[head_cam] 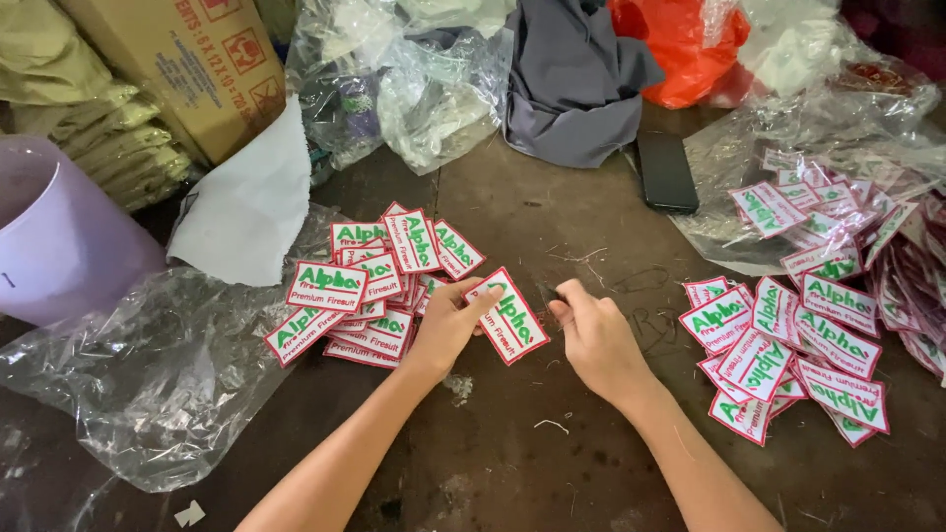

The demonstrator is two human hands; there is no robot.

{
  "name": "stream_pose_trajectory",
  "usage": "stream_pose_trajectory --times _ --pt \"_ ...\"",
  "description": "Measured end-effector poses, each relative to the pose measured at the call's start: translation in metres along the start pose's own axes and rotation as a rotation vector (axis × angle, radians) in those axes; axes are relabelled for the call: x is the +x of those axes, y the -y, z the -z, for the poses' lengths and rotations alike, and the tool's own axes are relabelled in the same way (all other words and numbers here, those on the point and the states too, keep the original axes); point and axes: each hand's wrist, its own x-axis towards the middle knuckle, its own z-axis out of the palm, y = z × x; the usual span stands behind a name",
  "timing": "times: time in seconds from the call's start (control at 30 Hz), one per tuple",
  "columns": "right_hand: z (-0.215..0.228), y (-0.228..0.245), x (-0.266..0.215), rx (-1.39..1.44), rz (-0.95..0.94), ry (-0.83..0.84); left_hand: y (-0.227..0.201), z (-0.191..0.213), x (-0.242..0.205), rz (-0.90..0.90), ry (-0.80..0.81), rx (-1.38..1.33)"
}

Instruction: Trimming excess threads from clothing labels using small scissors at a workbench.

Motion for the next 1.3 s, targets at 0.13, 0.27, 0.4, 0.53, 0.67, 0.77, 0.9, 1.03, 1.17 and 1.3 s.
stream_pose_trajectory --times 0.13,0.27,0.4,0.53,0.67,0.77,0.9,1.03,1.17,1.3 --pt "0.003 0.013 0.006 0.379 -0.242 0.022 -0.008 -0.004 -0.006 -0.081 0.129 0.106" --pt "-0.001 0.021 0.011 0.426 -0.255 -0.006 -0.014 -0.007 -0.013 -0.227 0.270 0.254" --pt "-0.003 0.021 0.013 0.454 -0.287 -0.003 -0.019 -0.007 -0.015 -0.247 0.337 0.259" --pt "-0.009 0.002 0.015 0.456 -0.333 -0.052 -0.013 -0.005 -0.013 -0.137 0.299 0.275" --pt "-0.006 0.001 0.018 0.523 -0.353 -0.093 -0.009 -0.003 -0.009 -0.051 0.278 0.228" --pt "-0.010 0.010 0.014 0.499 -0.281 -0.057 -0.010 -0.004 -0.009 -0.011 0.281 0.221" --pt "-0.018 0.011 0.012 0.466 -0.291 -0.082 -0.004 -0.005 -0.008 -0.012 0.284 0.178" --pt "-0.010 0.009 0.016 0.503 -0.378 -0.138 -0.006 -0.004 -0.008 -0.004 0.289 0.166" --pt "0.001 0.012 0.020 0.565 -0.451 -0.218 -0.008 -0.001 -0.008 -0.004 0.289 0.159" --pt "-0.005 0.020 0.015 0.473 -0.306 -0.073 -0.005 0.000 -0.005 -0.005 0.297 0.160"
